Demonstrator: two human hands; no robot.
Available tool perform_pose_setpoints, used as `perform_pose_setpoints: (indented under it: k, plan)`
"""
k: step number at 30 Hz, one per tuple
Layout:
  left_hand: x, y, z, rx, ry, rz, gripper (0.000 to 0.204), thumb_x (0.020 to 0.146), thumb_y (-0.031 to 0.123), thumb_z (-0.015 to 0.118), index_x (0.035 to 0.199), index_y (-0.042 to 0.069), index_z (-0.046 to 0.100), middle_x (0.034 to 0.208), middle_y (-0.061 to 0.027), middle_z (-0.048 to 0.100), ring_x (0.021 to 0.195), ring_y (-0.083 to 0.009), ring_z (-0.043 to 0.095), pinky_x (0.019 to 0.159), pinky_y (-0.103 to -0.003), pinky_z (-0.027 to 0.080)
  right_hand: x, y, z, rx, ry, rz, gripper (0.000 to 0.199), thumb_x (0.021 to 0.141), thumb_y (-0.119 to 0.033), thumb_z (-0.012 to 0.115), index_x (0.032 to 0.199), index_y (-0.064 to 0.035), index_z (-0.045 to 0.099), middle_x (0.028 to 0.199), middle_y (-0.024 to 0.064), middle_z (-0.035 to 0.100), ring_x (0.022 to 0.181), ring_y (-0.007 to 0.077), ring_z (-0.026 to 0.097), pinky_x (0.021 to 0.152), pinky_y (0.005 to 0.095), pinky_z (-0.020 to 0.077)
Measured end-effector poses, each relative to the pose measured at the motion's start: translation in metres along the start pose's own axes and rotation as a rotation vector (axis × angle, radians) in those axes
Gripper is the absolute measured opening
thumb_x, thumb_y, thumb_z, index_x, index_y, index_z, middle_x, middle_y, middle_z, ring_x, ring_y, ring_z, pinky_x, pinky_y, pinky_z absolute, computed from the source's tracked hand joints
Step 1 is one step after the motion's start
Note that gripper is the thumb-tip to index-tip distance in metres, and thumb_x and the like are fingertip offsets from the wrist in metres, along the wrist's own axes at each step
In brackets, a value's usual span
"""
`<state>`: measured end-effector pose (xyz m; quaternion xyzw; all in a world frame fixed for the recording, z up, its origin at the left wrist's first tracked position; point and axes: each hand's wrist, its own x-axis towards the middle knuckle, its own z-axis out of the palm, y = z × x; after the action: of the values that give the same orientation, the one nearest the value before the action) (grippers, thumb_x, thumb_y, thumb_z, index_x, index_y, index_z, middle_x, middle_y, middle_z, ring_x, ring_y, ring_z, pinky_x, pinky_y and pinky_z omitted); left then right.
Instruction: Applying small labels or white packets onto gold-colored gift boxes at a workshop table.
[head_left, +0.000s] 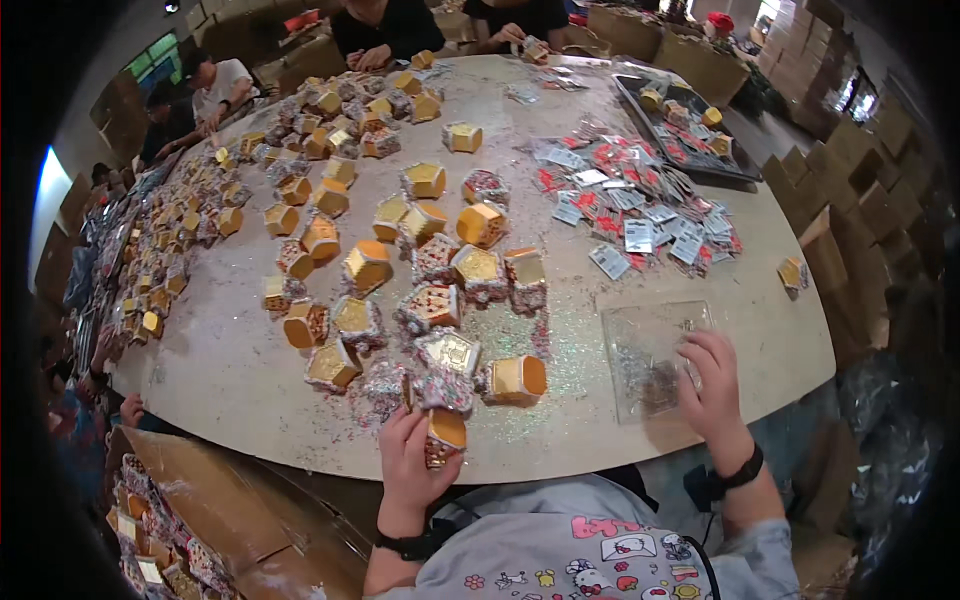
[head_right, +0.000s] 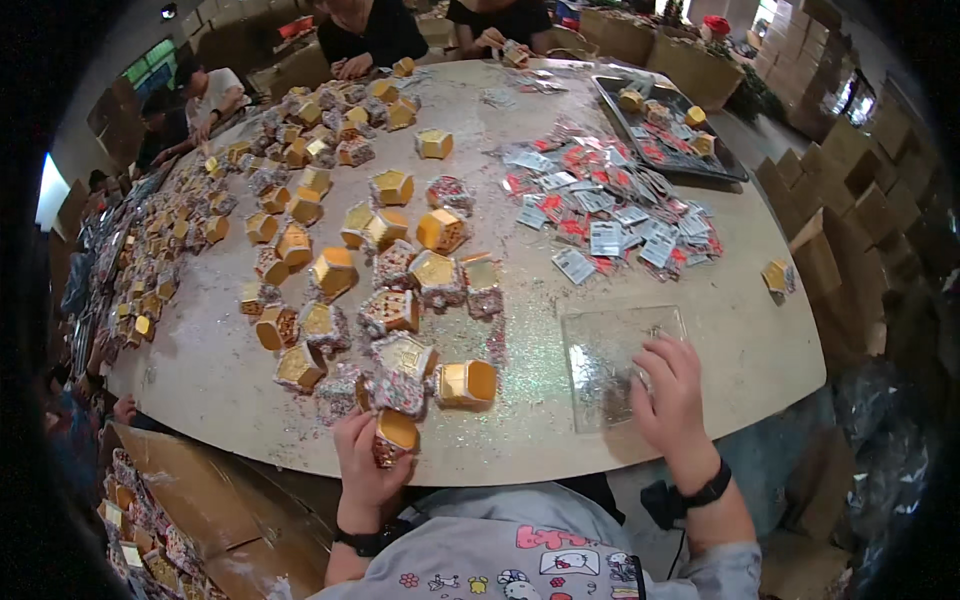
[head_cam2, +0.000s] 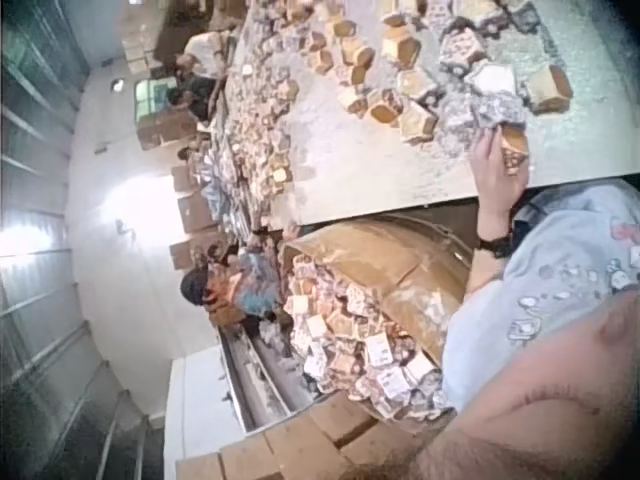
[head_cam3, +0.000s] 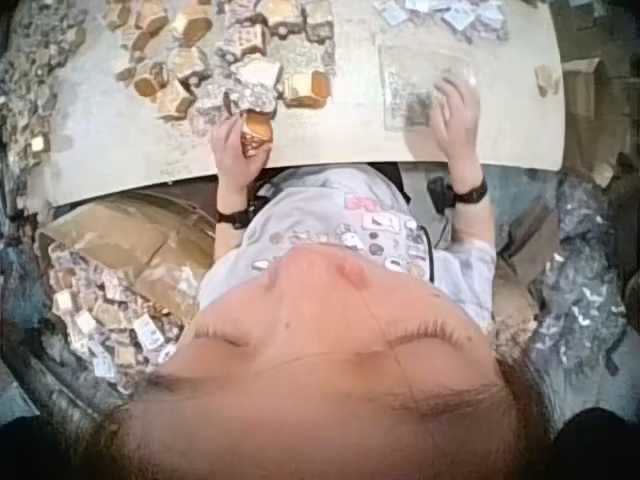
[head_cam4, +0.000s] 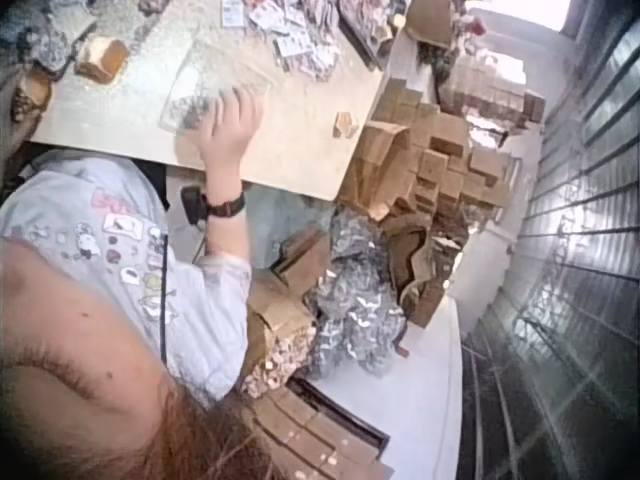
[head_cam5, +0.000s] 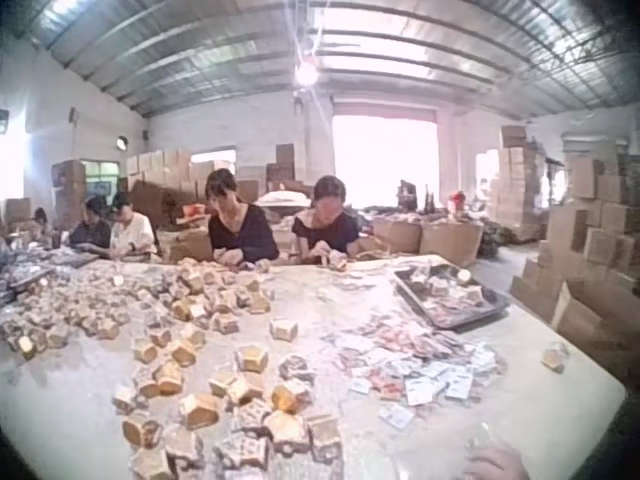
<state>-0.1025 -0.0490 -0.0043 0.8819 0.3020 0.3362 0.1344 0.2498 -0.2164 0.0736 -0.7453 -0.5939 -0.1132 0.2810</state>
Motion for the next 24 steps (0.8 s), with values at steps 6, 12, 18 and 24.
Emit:
perform_pose_setpoints:
  k: [6, 12, 18, 24]
  plan:
    - [-0.018, -0.014, 0.014, 0.077, 0.192, 0.082, 0.062, 0.077, 0.030, 0.071, 0.125, 0.008, 0.038, 0.123, -0.0186, 0.041, 0.113, -0.0385, 0.042, 0.097, -0.052, 0.035, 0.110, 0.030, 0.064, -0.030, -0.326, 0.200, 0.032, 0.077, -0.020, 0.061, 0.102, 0.0004, 0.062, 0.097, 0.0202, 0.063, 0.090, 0.0359, 0.060, 0.080, 0.0441, 0.0477]
    - [-0.012, -0.012, 0.016, 0.126, 0.272, -0.020, 0.058, 0.067, 0.006, 0.070, 0.118, 0.007, 0.044, 0.118, -0.0173, 0.043, 0.111, -0.0397, 0.042, 0.095, -0.052, 0.037, 0.163, 0.050, 0.124, -0.363, -0.646, 0.314, 0.029, 0.072, -0.021, 0.063, 0.091, -0.0005, 0.069, 0.094, 0.0207, 0.065, 0.087, 0.0360, 0.064, 0.075, 0.0418, 0.0526]
    - [-0.012, -0.013, 0.013, 0.115, 0.251, -0.013, 0.055, 0.067, 0.003, 0.066, 0.118, 0.005, 0.044, 0.119, -0.0193, 0.042, 0.112, -0.0405, 0.042, 0.095, -0.052, 0.036, 0.174, 0.061, 0.139, -0.497, -0.501, 0.210, 0.019, 0.077, -0.016, 0.057, 0.085, -0.0037, 0.069, 0.088, 0.0162, 0.067, 0.085, 0.0325, 0.066, 0.071, 0.0419, 0.0532]
    - [-0.012, -0.012, 0.017, 0.081, 0.229, -0.007, 0.071, 0.069, 0.006, 0.068, 0.131, 0.007, 0.033, 0.131, -0.0235, 0.032, 0.120, -0.0405, 0.036, 0.100, -0.051, 0.033, 0.206, 0.076, 0.086, -0.121, 0.017, 0.308, 0.018, 0.084, -0.016, 0.053, 0.087, -0.0045, 0.066, 0.088, 0.0188, 0.065, 0.086, 0.0350, 0.062, 0.074, 0.0410, 0.0498]
